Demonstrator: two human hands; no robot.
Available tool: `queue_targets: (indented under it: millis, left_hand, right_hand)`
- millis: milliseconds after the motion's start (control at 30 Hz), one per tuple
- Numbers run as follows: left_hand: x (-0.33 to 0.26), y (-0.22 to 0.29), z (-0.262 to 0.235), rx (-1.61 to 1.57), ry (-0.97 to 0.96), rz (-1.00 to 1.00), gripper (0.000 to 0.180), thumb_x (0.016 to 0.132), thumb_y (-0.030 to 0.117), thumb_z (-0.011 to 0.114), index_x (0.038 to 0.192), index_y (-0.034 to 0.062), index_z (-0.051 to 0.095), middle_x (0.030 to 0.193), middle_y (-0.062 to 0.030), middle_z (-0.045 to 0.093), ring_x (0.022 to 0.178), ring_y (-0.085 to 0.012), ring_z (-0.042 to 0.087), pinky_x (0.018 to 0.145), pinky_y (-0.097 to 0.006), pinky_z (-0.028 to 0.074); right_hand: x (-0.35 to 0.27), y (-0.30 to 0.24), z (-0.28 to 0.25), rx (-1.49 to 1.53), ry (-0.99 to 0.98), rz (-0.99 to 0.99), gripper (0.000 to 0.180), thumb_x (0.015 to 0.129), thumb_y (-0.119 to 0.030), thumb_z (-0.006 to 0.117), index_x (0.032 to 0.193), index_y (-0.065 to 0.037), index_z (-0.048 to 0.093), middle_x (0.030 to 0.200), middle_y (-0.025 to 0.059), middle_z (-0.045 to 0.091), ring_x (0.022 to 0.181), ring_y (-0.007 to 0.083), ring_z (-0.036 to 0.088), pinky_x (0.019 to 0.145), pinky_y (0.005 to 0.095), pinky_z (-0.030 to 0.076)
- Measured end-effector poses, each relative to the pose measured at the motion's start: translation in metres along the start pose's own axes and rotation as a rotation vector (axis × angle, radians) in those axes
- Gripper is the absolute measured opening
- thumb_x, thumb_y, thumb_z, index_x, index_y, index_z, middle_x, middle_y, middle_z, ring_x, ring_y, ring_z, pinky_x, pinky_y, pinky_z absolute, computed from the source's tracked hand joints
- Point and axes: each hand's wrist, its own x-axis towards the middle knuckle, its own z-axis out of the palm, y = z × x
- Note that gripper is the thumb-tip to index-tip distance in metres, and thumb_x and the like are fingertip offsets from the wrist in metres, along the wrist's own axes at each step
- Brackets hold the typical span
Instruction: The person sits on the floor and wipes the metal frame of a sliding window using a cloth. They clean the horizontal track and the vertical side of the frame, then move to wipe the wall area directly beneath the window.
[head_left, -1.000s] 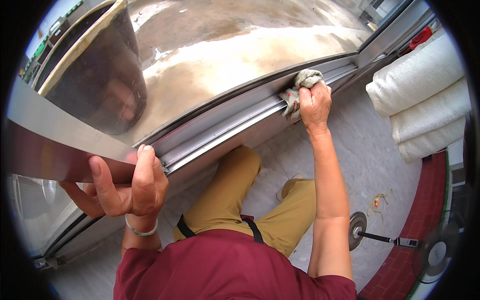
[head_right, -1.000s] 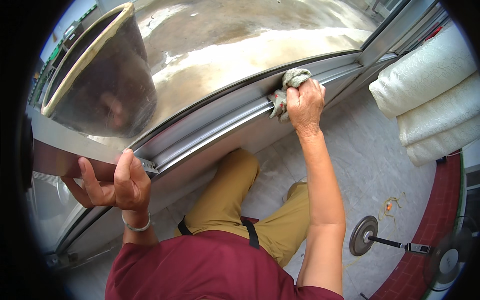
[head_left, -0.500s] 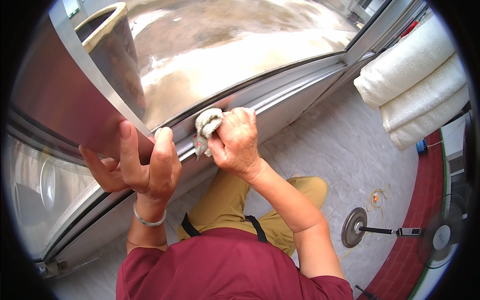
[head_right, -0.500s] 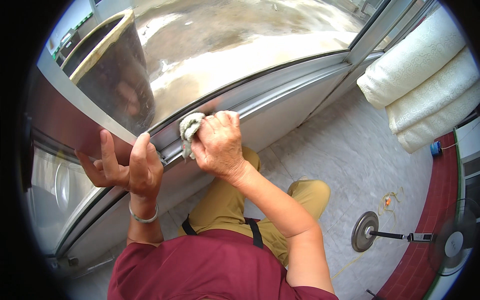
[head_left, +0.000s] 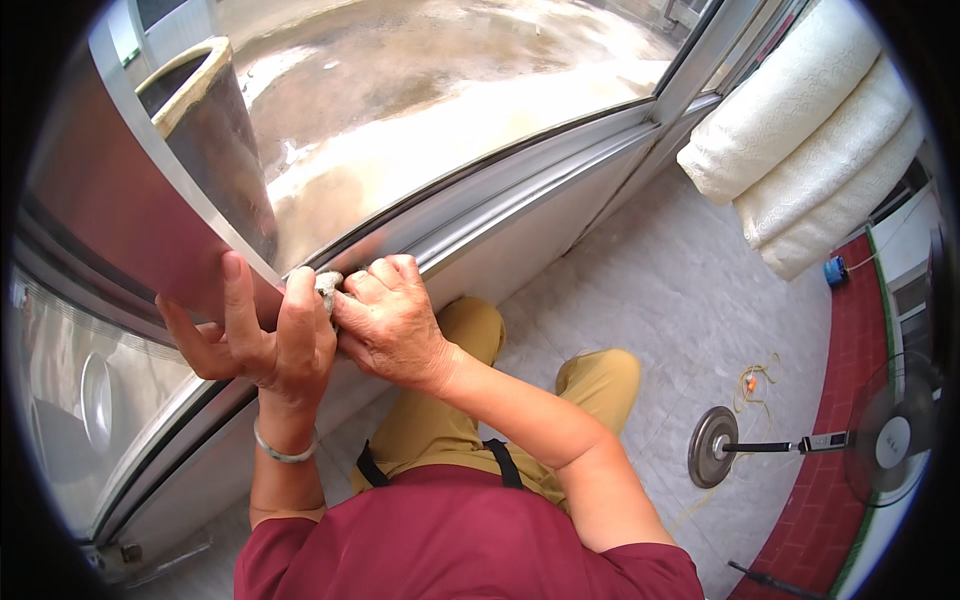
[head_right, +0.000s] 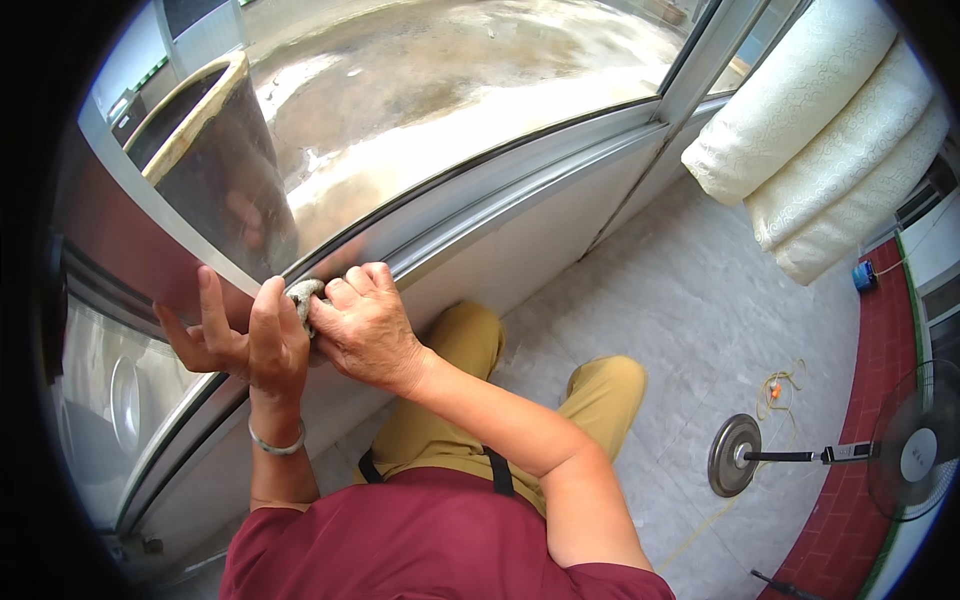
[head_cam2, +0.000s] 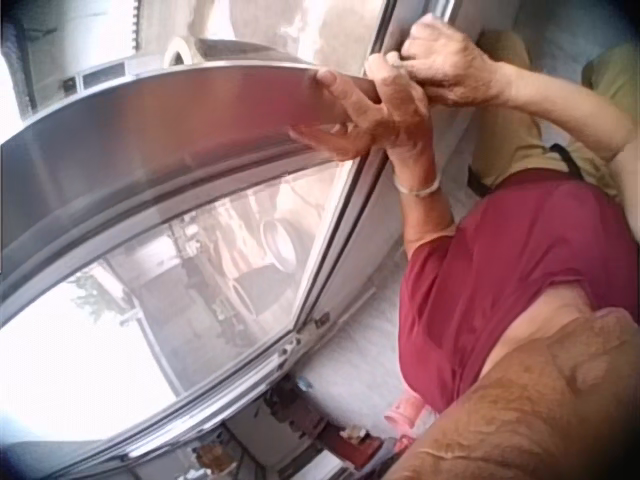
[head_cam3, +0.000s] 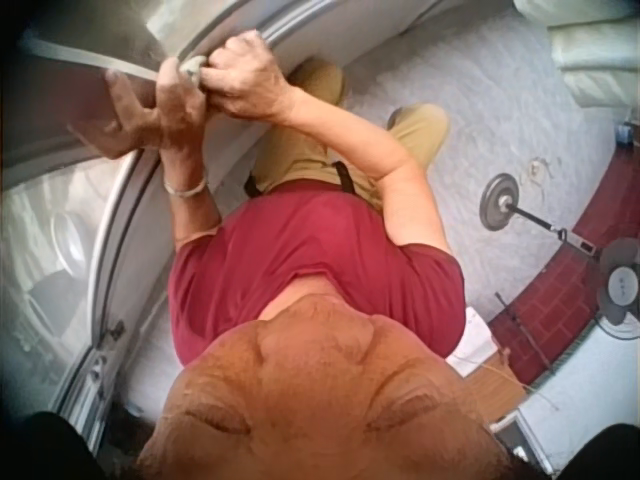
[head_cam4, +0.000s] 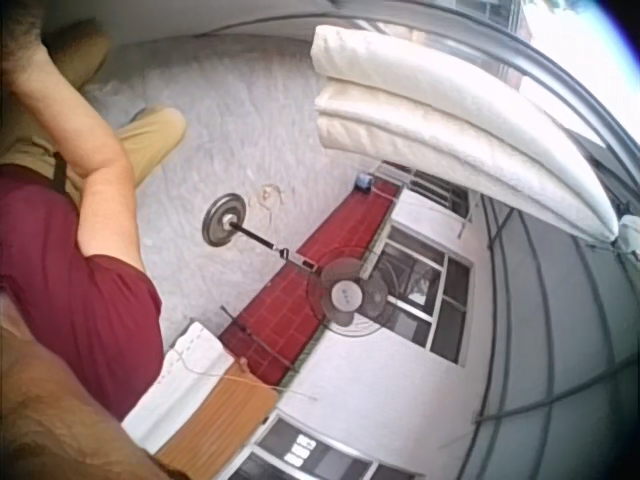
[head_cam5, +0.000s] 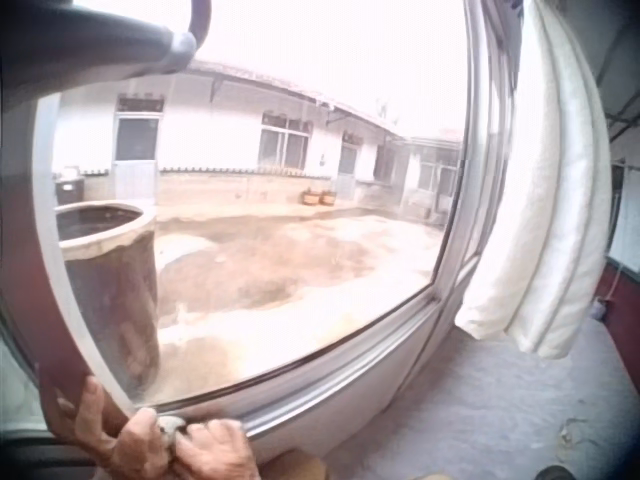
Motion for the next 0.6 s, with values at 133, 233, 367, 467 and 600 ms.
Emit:
queue_targets:
  millis: [133, 233, 367, 467, 600]
  left_hand:
    - [-0.001, -0.001, -0.003, -0.01, -0.027, 0.001, 0.009, 0.087, 0.013, 0.066, 0.083, 0.0195, 0.071, 0.144, -0.006, 0.044, 0.139, -0.0508, 0.024, 0.101, -0.051, 0.043]
    - [0.001, 0.001, -0.004, -0.014, -0.038, 0.011, 0.009, 0.085, 0.009, 0.066, 0.082, 0.017, 0.071, 0.145, -0.0083, 0.042, 0.139, -0.0514, 0.021, 0.107, -0.053, 0.039]
    - [0.0, 0.002, -0.004, -0.002, -0.04, 0.016, 0.011, 0.084, 0.007, 0.066, 0.081, 0.017, 0.07, 0.145, -0.0093, 0.042, 0.139, -0.0522, 0.021, 0.106, -0.053, 0.039]
    - [0.001, 0.003, -0.006, 0.013, -0.05, 0.016, 0.012, 0.084, 0.006, 0.065, 0.08, 0.017, 0.07, 0.145, -0.0095, 0.041, 0.139, -0.053, 0.021, 0.105, -0.053, 0.039]
    - [0.001, 0.001, -0.006, 0.02, -0.051, 0.033, 0.013, 0.083, 0.004, 0.065, 0.081, 0.0167, 0.07, 0.146, -0.0102, 0.041, 0.139, -0.0531, 0.021, 0.1, -0.05, 0.042]
  right_hand:
    - [0.001, 0.007, -0.002, -0.038, -0.007, -0.038, 0.017, 0.075, -0.017, 0.067, 0.089, -0.01, 0.061, 0.077, 0.0057, 0.051, 0.076, 0.025, 0.049, 0.076, 0.039, 0.038]
    - [0.001, 0.018, -0.012, -0.03, -0.017, -0.011, 0.018, 0.074, -0.015, 0.067, 0.089, -0.009, 0.061, 0.077, 0.0056, 0.051, 0.074, 0.0249, 0.05, 0.076, 0.0389, 0.039]
    - [-0.005, 0.049, -0.029, -0.063, 0.023, 0.01, 0.02, 0.072, -0.015, 0.068, 0.09, -0.01, 0.062, 0.08, 0.0044, 0.054, 0.077, 0.0256, 0.052, 0.078, 0.0398, 0.04]
    - [-0.009, 0.068, -0.04, -0.068, 0.047, 0.07, 0.017, 0.075, -0.014, 0.067, 0.091, -0.01, 0.062, 0.087, 0.0044, 0.06, 0.081, 0.0256, 0.055, 0.079, 0.0391, 0.041]
    - [-0.01, 0.072, -0.054, 0.117, 0.017, 0.235, 0.01, 0.079, -0.009, 0.065, 0.089, -0.009, 0.063, 0.085, 0.0055, 0.062, 0.083, 0.0285, 0.057, 0.082, 0.0397, 0.042]
